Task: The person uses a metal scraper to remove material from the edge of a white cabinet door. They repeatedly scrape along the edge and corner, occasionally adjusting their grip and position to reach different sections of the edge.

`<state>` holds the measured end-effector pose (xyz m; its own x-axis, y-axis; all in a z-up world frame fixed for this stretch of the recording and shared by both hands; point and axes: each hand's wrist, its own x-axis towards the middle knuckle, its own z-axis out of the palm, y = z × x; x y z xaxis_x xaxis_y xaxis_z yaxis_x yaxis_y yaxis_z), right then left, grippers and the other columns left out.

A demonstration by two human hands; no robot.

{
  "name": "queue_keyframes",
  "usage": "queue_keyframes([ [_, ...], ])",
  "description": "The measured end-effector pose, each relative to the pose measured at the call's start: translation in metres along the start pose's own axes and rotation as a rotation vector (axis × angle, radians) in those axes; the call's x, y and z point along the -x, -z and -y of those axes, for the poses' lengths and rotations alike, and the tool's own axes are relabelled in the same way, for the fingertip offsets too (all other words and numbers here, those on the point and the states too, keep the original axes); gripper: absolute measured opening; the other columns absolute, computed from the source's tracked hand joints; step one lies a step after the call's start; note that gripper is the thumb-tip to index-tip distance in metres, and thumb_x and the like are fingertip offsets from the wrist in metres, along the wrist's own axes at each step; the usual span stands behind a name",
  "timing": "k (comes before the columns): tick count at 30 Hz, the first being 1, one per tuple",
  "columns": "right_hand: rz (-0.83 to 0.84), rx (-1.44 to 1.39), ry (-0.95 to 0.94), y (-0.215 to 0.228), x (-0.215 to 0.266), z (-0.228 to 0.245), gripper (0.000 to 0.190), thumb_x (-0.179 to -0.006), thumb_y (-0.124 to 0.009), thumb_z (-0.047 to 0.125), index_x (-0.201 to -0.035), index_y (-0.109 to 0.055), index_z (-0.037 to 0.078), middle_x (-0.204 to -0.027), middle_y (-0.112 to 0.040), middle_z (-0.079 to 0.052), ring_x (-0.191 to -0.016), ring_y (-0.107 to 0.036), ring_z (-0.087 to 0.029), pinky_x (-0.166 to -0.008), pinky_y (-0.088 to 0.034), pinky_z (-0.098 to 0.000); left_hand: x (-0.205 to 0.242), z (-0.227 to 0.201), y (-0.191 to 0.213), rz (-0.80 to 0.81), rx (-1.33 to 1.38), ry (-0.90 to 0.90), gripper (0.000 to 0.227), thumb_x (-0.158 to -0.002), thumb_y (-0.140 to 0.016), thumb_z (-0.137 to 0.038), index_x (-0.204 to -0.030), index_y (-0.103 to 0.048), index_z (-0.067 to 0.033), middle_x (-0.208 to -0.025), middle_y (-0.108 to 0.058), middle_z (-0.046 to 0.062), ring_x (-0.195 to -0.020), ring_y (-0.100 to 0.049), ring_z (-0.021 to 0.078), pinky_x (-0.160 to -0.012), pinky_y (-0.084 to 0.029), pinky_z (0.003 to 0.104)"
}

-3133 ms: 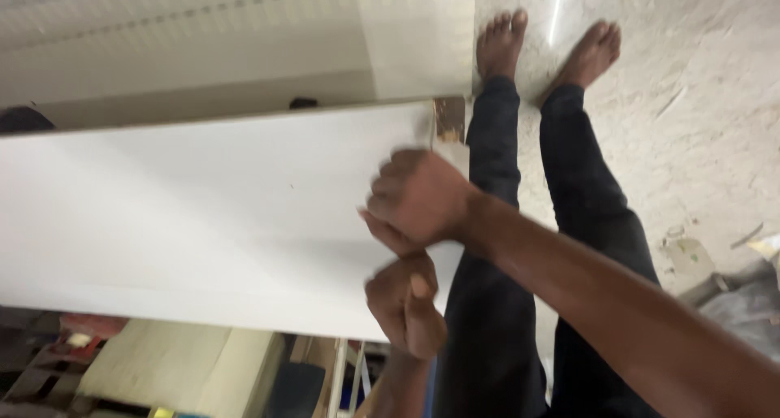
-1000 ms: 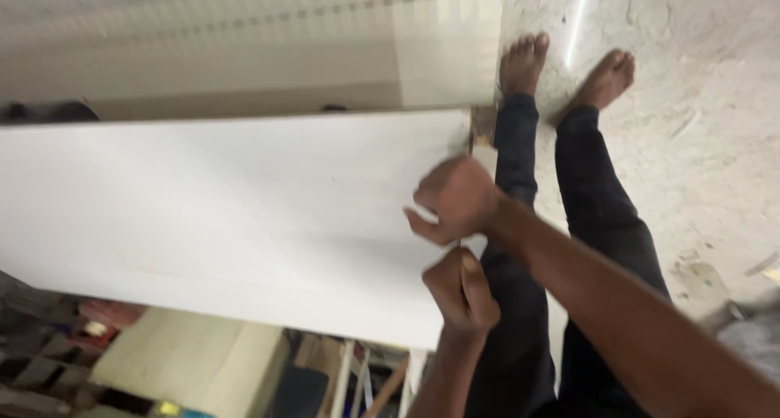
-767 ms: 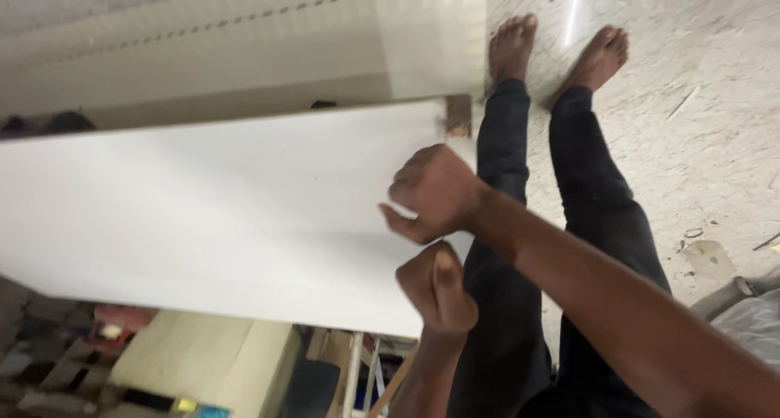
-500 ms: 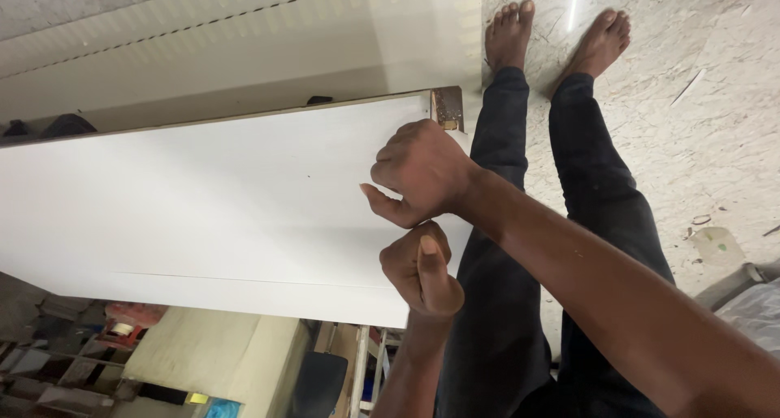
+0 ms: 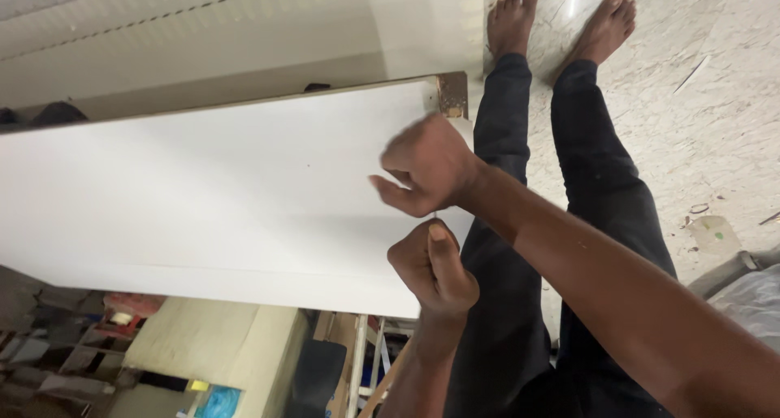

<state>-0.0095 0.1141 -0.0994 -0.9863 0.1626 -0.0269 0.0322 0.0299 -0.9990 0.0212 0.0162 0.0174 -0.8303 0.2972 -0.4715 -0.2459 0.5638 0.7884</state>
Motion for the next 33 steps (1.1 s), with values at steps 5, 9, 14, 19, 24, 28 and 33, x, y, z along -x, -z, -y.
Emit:
queue_keyframes([
  [5,-0.018,0.035,0.051,0.004,0.004,0.013,0.042,-0.078,-0.072,0.010,-0.051,-0.040,0.012,-0.046,-0.041,-0.003,-0.040,-0.043,-0.021,-0.042,-0.035,-0.0369,0.008,0.000,-0.005,-0.003,0.059,-0.023,0.054,-0.106,-0.043,-0.026,-0.055,-0.035,-0.0090,-0.047,-0.034,-0.001,-0.041,-0.026,0.0081,-0.044,-0.015,0.030],
  [9,-0.253,-0.069,-0.008,0.025,0.019,0.023,0.030,-0.083,-0.066,0.004,-0.061,-0.047,0.008,-0.058,-0.048,-0.007,-0.051,-0.048,-0.021,-0.052,-0.038,-0.0359,0.016,0.006,0.010,-0.041,0.278,-0.094,0.054,-0.107,-0.046,-0.028,-0.057,-0.037,-0.0096,-0.050,-0.034,0.000,-0.045,-0.024,0.0080,-0.048,-0.014,0.030],
  [14,-0.778,0.002,-0.530,0.044,0.025,0.023,0.010,-0.099,-0.054,-0.002,-0.099,-0.064,0.000,-0.081,-0.069,-0.009,-0.065,-0.067,-0.013,-0.059,-0.052,-0.0274,0.022,0.009,0.037,-0.093,0.367,-0.033,0.050,-0.104,-0.050,-0.020,-0.058,-0.034,-0.0105,-0.049,-0.032,0.000,-0.044,-0.024,0.0090,-0.043,-0.016,0.030],
  [19,-0.419,0.210,-0.651,0.029,0.022,0.011,0.027,-0.090,-0.075,0.005,-0.115,-0.071,-0.005,-0.066,-0.069,-0.011,-0.051,-0.064,-0.016,-0.049,-0.049,-0.0296,0.020,0.014,0.043,-0.085,0.377,0.049,0.048,-0.104,-0.049,-0.017,-0.058,-0.033,-0.0115,-0.048,-0.031,-0.001,-0.044,-0.023,0.0081,-0.045,-0.015,0.028],
  [24,-0.551,0.270,-0.617,-0.002,0.020,0.005,0.021,-0.094,-0.074,0.004,-0.113,-0.072,-0.004,-0.069,-0.069,-0.011,-0.054,-0.066,-0.014,-0.051,-0.048,-0.0284,0.024,0.014,0.038,-0.085,0.391,0.042,0.047,-0.103,-0.048,-0.015,-0.058,-0.035,-0.0118,-0.048,-0.032,0.000,-0.043,-0.025,0.0083,-0.042,-0.017,0.028],
  [28,-0.665,0.269,-0.578,-0.009,0.020,0.001,0.009,-0.097,-0.073,0.003,-0.104,-0.072,-0.002,-0.071,-0.070,-0.009,-0.055,-0.067,-0.011,-0.051,-0.047,-0.0258,0.024,0.017,0.037,-0.098,0.393,0.032,0.046,-0.102,-0.048,-0.014,-0.057,-0.036,-0.0116,-0.047,-0.034,0.000,-0.041,-0.025,0.0078,-0.041,-0.016,0.027],
  [33,-0.616,0.237,-0.613,0.001,0.020,-0.008,0.005,-0.094,-0.075,0.002,-0.094,-0.069,0.001,-0.068,-0.069,-0.005,-0.053,-0.064,-0.009,-0.050,-0.045,-0.0247,0.018,0.021,0.041,-0.105,0.384,0.029,0.047,-0.103,-0.048,-0.014,-0.059,-0.035,-0.0112,-0.049,-0.034,0.001,-0.044,-0.025,0.0078,-0.044,-0.016,0.027],
])
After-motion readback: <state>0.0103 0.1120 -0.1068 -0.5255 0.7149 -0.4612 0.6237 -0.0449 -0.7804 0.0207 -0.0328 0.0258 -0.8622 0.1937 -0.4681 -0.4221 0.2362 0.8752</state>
